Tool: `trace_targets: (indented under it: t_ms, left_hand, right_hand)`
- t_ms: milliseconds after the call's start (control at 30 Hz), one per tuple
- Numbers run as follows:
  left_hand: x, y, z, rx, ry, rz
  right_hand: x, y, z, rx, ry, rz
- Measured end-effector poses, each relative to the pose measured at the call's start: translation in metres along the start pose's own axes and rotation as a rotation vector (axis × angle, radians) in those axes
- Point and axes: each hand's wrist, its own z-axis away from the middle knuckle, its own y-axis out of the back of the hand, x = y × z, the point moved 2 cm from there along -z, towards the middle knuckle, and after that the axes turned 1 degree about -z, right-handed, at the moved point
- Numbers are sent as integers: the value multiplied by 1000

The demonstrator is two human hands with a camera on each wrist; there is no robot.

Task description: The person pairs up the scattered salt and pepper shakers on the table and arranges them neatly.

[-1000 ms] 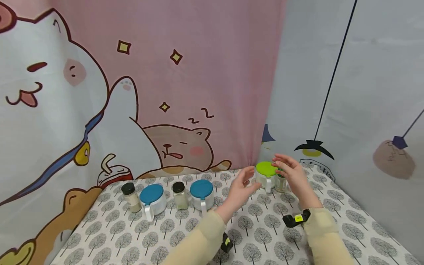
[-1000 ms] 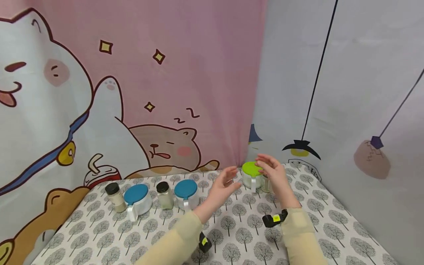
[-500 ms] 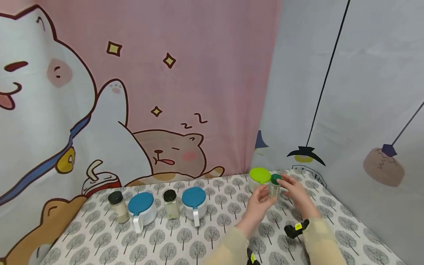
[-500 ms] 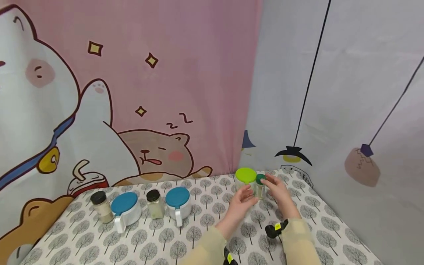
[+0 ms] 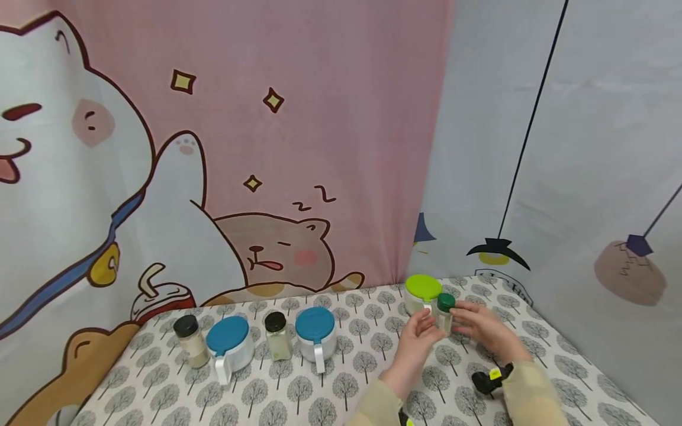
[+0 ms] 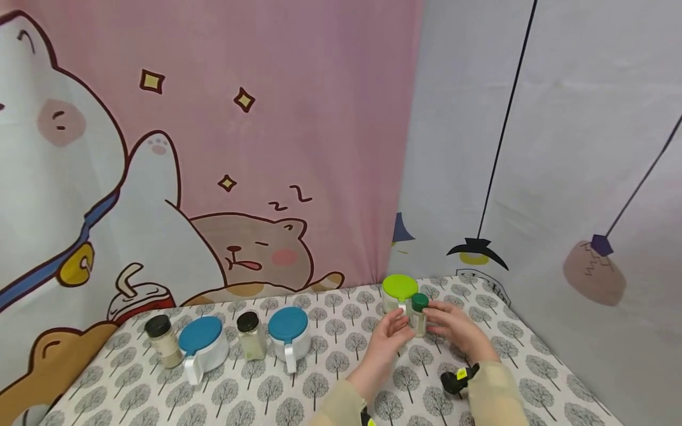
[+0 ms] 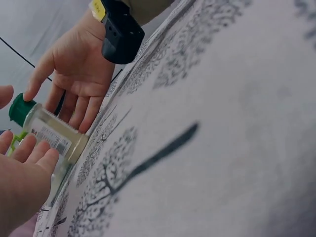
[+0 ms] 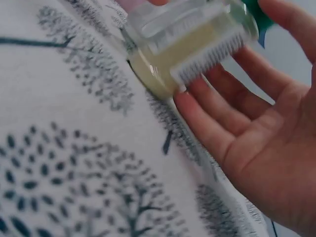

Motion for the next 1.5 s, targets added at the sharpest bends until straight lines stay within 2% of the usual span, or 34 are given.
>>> trace_targets:
  t_ms: [200,467,733,1033,1067,1133,1200,1300,1367,1433,1500]
  left_hand:
    - [-3,1,-3,13,3,29]
    - [-8,5,-4,31,1,-12]
    - [-8,6,-1,5,-17,-21]
    - [-8,8,-1,10,-5,-68]
    - [-8,8,0,9,-3,-74]
    - [-9,9,-1,-5,-3,-94]
    - [-9,9,-1,-18,-1,-117]
    - [-10,11,-2,-19,-9,-157]
    - [-11,12,-3,-15,-10,-166]
    - [-12,13,-3,-11,-10,-165]
    - [-12,13,-3,-15,1,-156]
  right_hand:
    - [6,2,0,-163,47,-163]
    - [10,3,-1,-338,70,-225]
    - [11,-3,-1,-429,-28,-289]
    - [11,-6,-1,-434,-58,-274]
    - [11,-6,0,-422,-59,-257]
    - [10,-4,0,-336,-49,-203]
    - [9,-2,0,-160,-32,-153]
    - [6,0,-3,147,-1,-81]
    - [5,0,-6,278,14,-40]
    - [5,-1,-10,310,18,13]
    - [3,-2,-16,286,23,66]
